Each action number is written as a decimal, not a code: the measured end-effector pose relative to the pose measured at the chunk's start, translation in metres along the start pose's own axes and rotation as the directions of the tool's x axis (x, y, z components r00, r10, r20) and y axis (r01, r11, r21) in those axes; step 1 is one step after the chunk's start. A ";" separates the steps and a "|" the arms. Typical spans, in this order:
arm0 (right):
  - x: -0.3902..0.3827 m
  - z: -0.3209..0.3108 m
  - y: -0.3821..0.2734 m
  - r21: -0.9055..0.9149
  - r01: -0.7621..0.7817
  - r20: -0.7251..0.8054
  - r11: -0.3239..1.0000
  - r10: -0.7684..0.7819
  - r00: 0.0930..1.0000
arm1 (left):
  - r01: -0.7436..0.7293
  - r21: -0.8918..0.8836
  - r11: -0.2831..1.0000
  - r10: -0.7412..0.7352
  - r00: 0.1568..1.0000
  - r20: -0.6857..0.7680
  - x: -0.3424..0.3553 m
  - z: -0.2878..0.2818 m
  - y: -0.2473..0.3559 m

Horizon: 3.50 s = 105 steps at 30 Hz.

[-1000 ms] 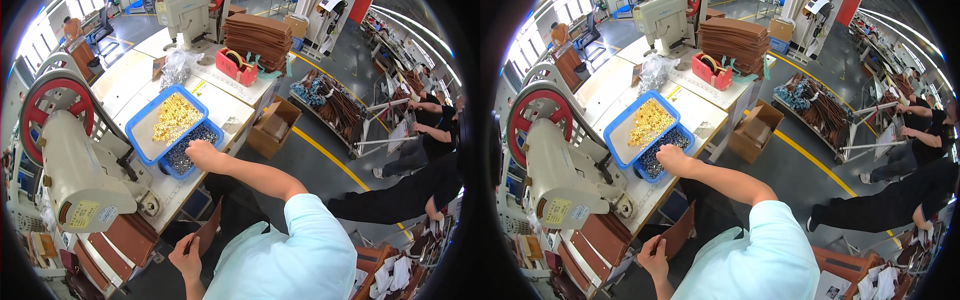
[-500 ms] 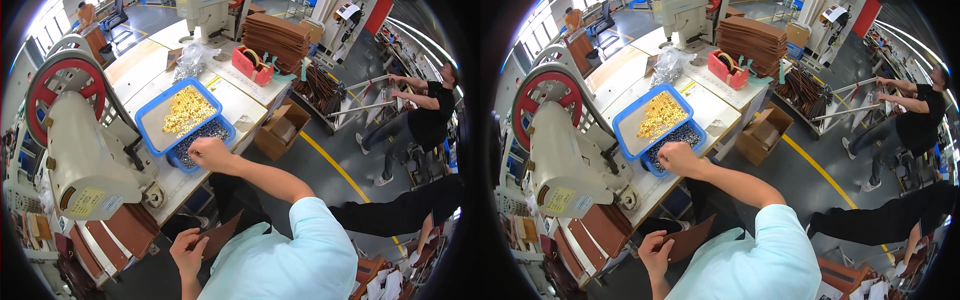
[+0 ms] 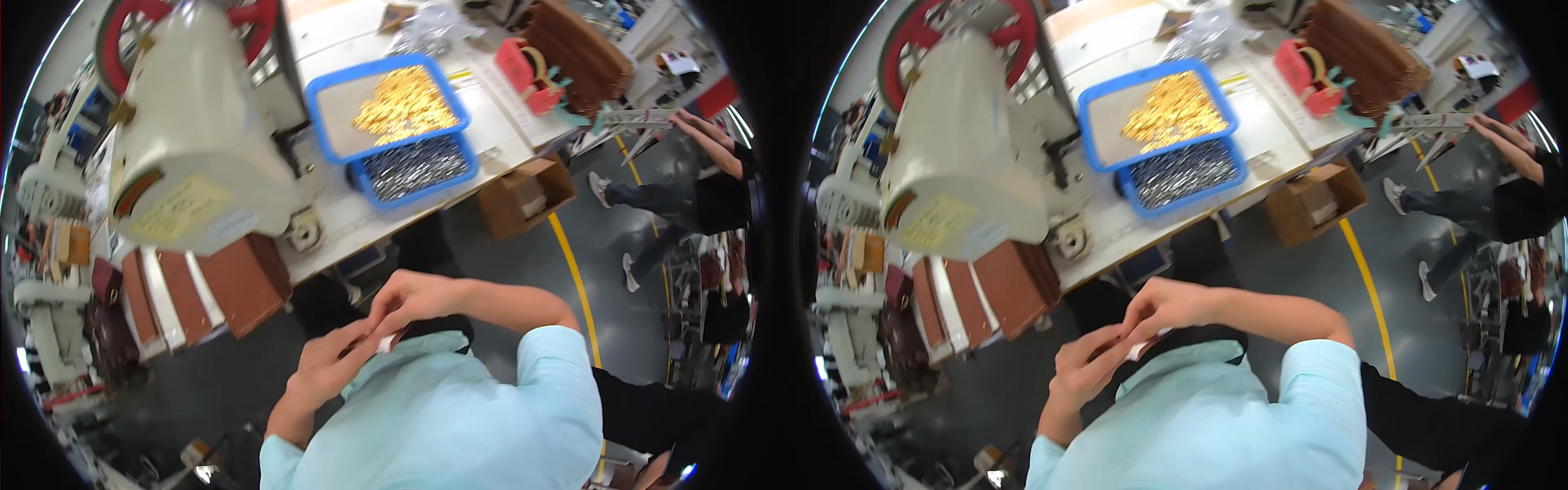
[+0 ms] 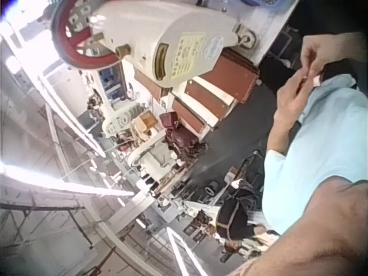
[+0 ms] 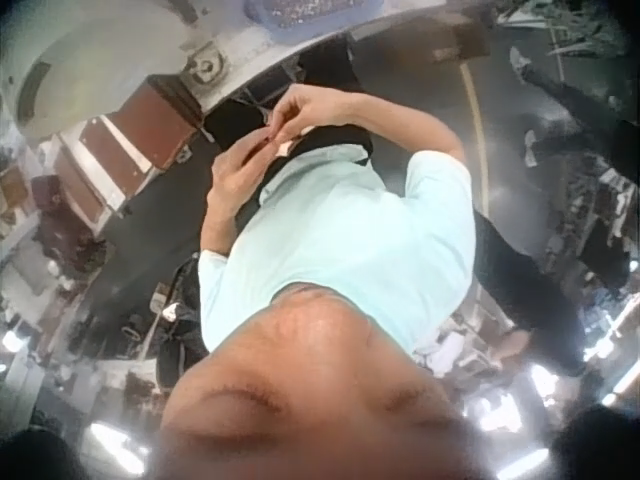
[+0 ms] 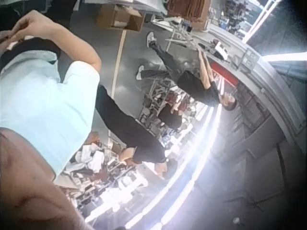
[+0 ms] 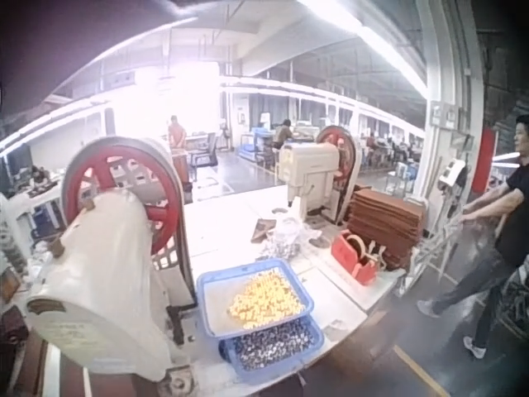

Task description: Using a manual press machine to attach metal rivets to rectangular leather panels.

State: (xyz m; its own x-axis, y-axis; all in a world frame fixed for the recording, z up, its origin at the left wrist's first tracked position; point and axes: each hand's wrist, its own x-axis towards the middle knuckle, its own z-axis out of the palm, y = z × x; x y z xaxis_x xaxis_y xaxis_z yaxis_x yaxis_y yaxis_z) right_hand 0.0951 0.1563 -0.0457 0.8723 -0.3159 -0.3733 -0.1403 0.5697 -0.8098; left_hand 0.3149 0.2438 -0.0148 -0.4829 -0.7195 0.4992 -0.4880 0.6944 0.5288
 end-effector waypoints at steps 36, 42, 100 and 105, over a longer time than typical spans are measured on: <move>-0.007 0.008 -0.007 0.033 0.039 0.066 0.999 -0.041 0.997 | -0.098 0.156 0.983 0.118 0.985 -0.125 -0.011 -0.002 0.000; -0.022 0.025 -0.002 -0.450 0.294 -0.075 0.843 -0.364 0.928 | -0.078 0.191 0.978 0.114 0.976 -0.183 -0.015 0.004 -0.005; 0.002 0.024 0.028 -0.922 0.344 0.080 0.178 -0.782 0.618 | 0.505 -0.186 0.843 -0.517 0.856 -0.019 -0.011 0.019 0.011; 0.008 0.021 0.029 -0.926 0.337 0.080 0.172 -0.782 0.619 | 0.607 -0.252 0.753 -0.596 0.793 0.129 -0.009 0.019 0.009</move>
State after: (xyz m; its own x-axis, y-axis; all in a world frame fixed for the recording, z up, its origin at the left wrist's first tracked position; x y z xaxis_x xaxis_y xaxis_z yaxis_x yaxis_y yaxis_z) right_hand 0.1080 0.1862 -0.0623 0.6868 -0.5798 0.4383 -0.1640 -0.7111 -0.6837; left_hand 0.3017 0.2565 -0.0275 -0.1862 -0.9825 -0.0081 -0.4775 0.0833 0.8747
